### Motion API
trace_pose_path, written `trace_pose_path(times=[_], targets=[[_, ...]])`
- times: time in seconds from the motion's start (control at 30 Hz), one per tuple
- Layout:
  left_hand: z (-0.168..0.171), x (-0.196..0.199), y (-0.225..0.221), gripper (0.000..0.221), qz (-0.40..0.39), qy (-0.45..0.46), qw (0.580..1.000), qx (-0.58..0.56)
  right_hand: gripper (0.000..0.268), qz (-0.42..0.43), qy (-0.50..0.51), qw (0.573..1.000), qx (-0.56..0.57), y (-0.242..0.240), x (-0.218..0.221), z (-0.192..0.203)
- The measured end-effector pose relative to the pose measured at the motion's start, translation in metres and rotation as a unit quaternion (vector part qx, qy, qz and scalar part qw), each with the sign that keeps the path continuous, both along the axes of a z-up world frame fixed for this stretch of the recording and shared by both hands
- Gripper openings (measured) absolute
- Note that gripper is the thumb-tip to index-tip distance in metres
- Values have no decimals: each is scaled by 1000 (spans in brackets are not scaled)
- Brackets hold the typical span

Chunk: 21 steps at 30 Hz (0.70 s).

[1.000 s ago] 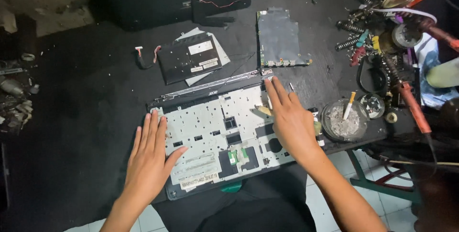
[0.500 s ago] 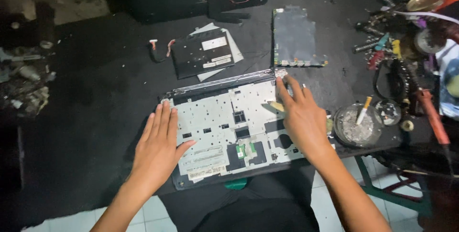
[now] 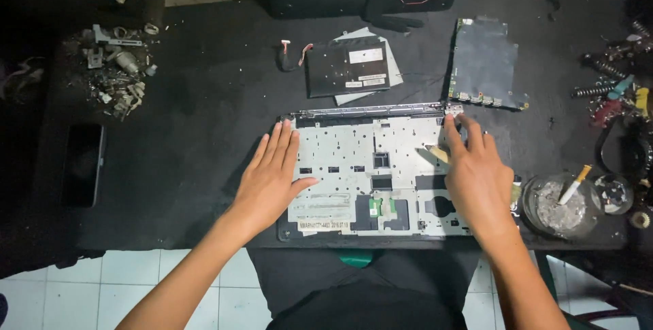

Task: Disassembling a laptop by removing screws, prying off the top cover, and cleaning the internal components with a brush.

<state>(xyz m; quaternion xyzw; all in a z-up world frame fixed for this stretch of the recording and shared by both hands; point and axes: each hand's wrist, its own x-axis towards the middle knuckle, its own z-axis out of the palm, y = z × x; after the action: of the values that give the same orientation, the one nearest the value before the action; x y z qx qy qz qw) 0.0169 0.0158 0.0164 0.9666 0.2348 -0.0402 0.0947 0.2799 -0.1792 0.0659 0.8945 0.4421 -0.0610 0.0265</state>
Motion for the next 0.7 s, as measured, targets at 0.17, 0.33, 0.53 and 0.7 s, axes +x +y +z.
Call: trace_pose_path(times=[0.17,0.33,0.53,0.7], targets=[[13,2,-15,83,23,-33,999,-26,78,-8,1,1000,4,-4,-3,4],[24,3,-39,75,0,-71,988,-140,80,2,-11,999,-34,-15,-9,14],[-1,6,-42,76,7,-78,992,-104,78,4,5,999,-42,-17,-3,9],[-5,7,-37,75,7,-73,991,-115,74,8,-12,999,-48,-13,-4,8]])
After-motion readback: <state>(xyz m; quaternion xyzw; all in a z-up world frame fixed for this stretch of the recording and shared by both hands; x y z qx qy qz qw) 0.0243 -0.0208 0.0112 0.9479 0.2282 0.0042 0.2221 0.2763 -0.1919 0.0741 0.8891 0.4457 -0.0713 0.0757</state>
